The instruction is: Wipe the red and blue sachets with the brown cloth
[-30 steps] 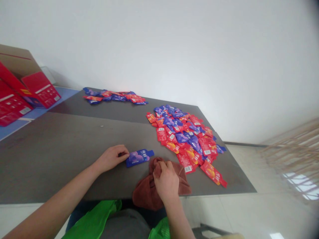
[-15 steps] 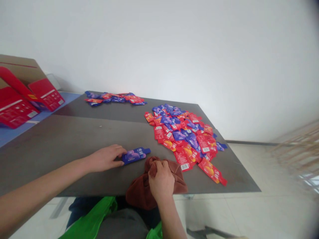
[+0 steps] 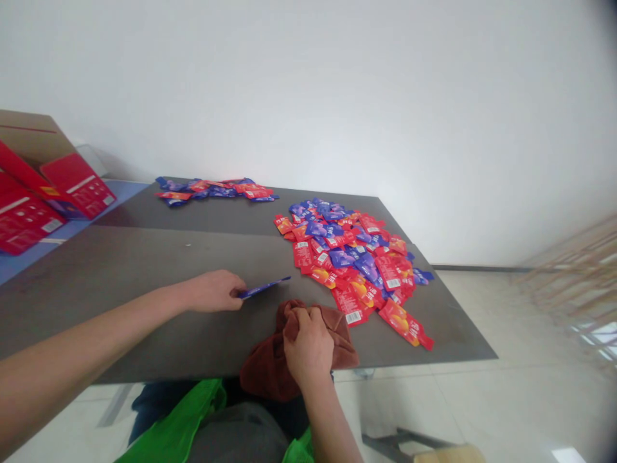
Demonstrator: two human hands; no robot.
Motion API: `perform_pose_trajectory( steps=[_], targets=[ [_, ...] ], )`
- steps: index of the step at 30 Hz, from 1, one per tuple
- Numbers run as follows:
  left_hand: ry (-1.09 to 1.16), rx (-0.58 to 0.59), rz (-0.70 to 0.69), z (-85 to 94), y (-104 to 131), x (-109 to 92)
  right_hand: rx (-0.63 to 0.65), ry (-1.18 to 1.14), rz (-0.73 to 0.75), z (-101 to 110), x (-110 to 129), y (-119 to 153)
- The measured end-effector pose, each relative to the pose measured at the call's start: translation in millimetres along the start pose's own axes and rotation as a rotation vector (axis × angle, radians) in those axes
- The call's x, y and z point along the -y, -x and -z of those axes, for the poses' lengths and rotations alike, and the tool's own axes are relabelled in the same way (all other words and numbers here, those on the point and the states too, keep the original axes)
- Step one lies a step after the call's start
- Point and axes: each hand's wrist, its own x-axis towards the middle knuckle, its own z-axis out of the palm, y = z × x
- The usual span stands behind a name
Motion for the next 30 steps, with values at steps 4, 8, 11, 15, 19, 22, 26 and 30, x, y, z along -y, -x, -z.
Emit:
perform_pose_trajectory(
  steps=[4,8,11,15,19,22,26,30],
  targets=[
    [0.026,-0.05,0.088,1.8,-14.4,17.2,-0.022,-0.014,0.009,-3.5,-2.3,0.2],
    [0.103,-0.128,0.088,-12.2,-24.4,31.2,-0.036,-0.003,0.02,-5.7,-3.1,0.1],
    [0.152,-0.13,0.129,-19.5,-27.9,36.9,-0.032,0.003,0.015,-6.0,-3.2,-2.6],
    [0.218,-0.148,0.144,-25.1,-26.9,42.7,-0.02,-0.066,0.028,-5.4,1.4,-16.7],
    [0.372,-0.189,0.118,-32.2,-19.1,46.8,-0.081,-0.125,0.203,-3.2,23.5,-44.4],
    [0.505,-0.182,0.06,-37.9,-7.3,49.3,-0.084,-0.131,0.475,-2.1,48.6,-67.9],
    [0.561,-0.202,0.01,-45.4,12.5,53.3,0.01,-0.083,0.723,-5.9,76.1,-94.3],
    [0.528,-0.212,0.03,-49.5,23.9,55.5,0.135,-0.023,0.811,-17.1,85.9,-113.3]
  ],
)
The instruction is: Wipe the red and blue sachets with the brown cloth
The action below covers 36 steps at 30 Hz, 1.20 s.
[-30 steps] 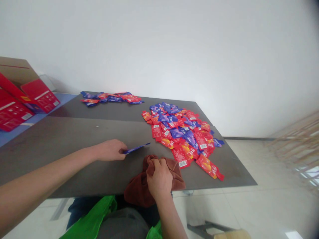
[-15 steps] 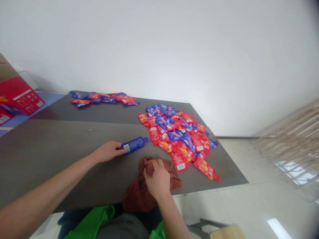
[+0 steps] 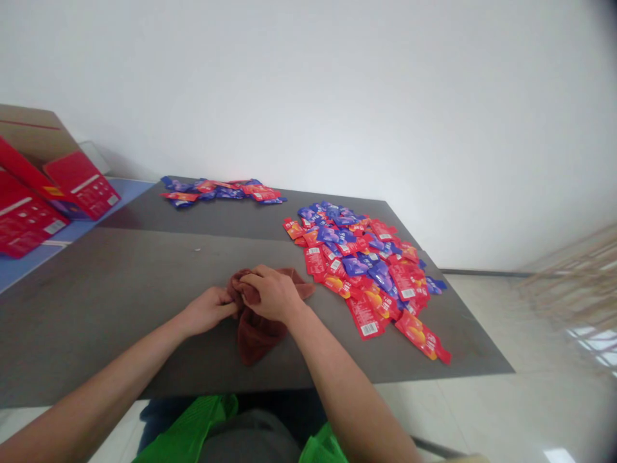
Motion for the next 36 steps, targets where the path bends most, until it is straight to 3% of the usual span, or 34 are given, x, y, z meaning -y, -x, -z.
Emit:
perform_pose_trajectory(
  steps=[2,6,8,10,12,15,18,21,25,29,32,36],
  targets=[
    [-0.041,-0.001,-0.019,0.0,0.2,0.3,0.038,0.059,-0.082,-3.9,-8.8,-5.8],
    [-0.054,-0.033,-0.022,-0.5,-2.7,1.0,0.061,0.232,-0.448,1.5,-29.8,-11.2],
    [-0.017,-0.046,-0.016,-1.3,-2.8,2.6,0.042,0.242,-0.513,8.2,-31.9,-9.7],
    [0.014,-0.063,-0.021,-2.5,-1.6,4.6,-0.016,0.171,-0.448,11.5,-23.7,-5.2],
    [0.035,-0.077,-0.013,-3.8,-0.1,5.2,-0.055,0.048,-0.267,8.4,-9.7,-0.1],
    [0.01,-0.09,0.017,-4.9,1.2,1.0,-0.01,-0.024,-0.1,-3.4,2.1,2.2],
    [-0.04,-0.09,0.0,-4.9,1.8,-6.6,0.042,0.079,-0.301,-6.2,-10.6,-3.3],
    [-0.039,-0.09,-0.004,-4.7,2.3,-8.9,0.045,0.137,-0.442,7.5,-26.4,-8.6],
    [-0.009,-0.12,0.006,-6.1,2.3,-0.7,0.002,0.107,-0.347,19.3,-11.5,-5.3],
    [-0.036,-0.13,-0.022,-8.0,1.1,1.7,0.009,0.046,-0.168,-0.9,8.1,-3.6],
    [-0.071,-0.127,-0.082,-8.0,0.8,-6.7,0.051,0.101,-0.335,-15.4,-5.2,-10.0],
    [-0.033,-0.106,-0.097,-7.5,1.2,-14.1,0.073,0.151,-0.46,-12.4,-36.1,-18.4]
  ],
)
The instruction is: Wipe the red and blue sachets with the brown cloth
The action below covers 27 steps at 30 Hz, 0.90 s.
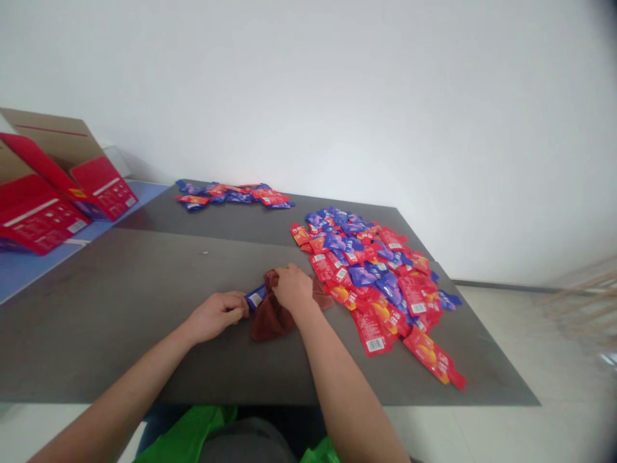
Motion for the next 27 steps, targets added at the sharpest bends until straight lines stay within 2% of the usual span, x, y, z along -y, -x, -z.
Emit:
perform_pose_trajectory(
  steps=[3,5,7,9,11,14,19,22,27],
  targets=[
    [-0.01,-0.025,-0.009,-0.9,-0.1,3.4,-0.012,0.003,-0.064,7.0,-11.8,-2.8],
    [-0.026,-0.034,-0.029,-2.0,-0.4,6.8,-0.054,0.011,-0.13,11.0,-15.3,-1.1],
    [-0.047,-0.037,-0.032,-3.3,-0.7,9.2,-0.099,0.006,-0.134,13.7,-16.9,-1.1],
    [-0.063,-0.039,-0.028,-4.7,-0.7,10.0,-0.11,0.008,-0.044,15.1,-17.8,-4.5],
    [-0.072,-0.044,-0.041,-6.1,-0.3,9.7,-0.077,0.022,0.07,14.5,-18.2,-9.4],
    [-0.1,-0.048,-0.077,-8.0,1.2,8.7,-0.022,0.023,0.157,9.8,-17.8,-9.9],
    [-0.175,-0.083,-0.062,-8.6,3.8,8.8,-0.032,0.005,0.181,0.3,-19.6,17.6],
    [-0.189,-0.081,-0.065,-8.5,4.1,8.2,-0.061,0.006,0.173,2.4,-19.4,32.8],
    [-0.205,-0.074,-0.037,-10.9,4.3,6.0,-0.106,0.028,0.088,8.4,7.9,39.5]
  ],
)
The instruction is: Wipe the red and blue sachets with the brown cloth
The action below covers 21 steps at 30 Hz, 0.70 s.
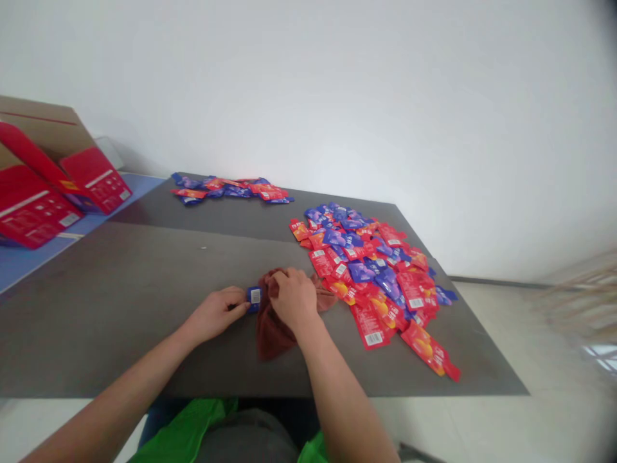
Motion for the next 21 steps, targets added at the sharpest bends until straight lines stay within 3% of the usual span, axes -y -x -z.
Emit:
perform_pose_trajectory(
  steps=[3,5,8,12,17,21],
  targets=[
    [-0.007,0.014,-0.001,4.2,-1.6,1.5,0.009,-0.054,0.019,-4.2,16.3,-0.6],
    [-0.009,0.1,-0.023,12.6,-4.8,4.9,0.028,-0.074,0.0,-8.0,14.5,1.6],
    [0.014,0.27,0.011,28.8,-12.5,12.3,0.026,-0.051,-0.195,-8.3,-7.3,9.5],
    [0.015,0.316,0.138,38.7,-24.3,18.3,0.019,-0.01,-0.421,2.7,-35.2,21.2],
    [-0.111,0.392,0.117,46.0,-40.8,7.8,-0.073,-0.042,-0.303,7.6,-20.7,15.0],
    [-0.158,0.516,0.04,68.9,-60.0,-1.6,0.002,-0.057,-0.221,-5.4,-6.6,4.1]
  ],
)
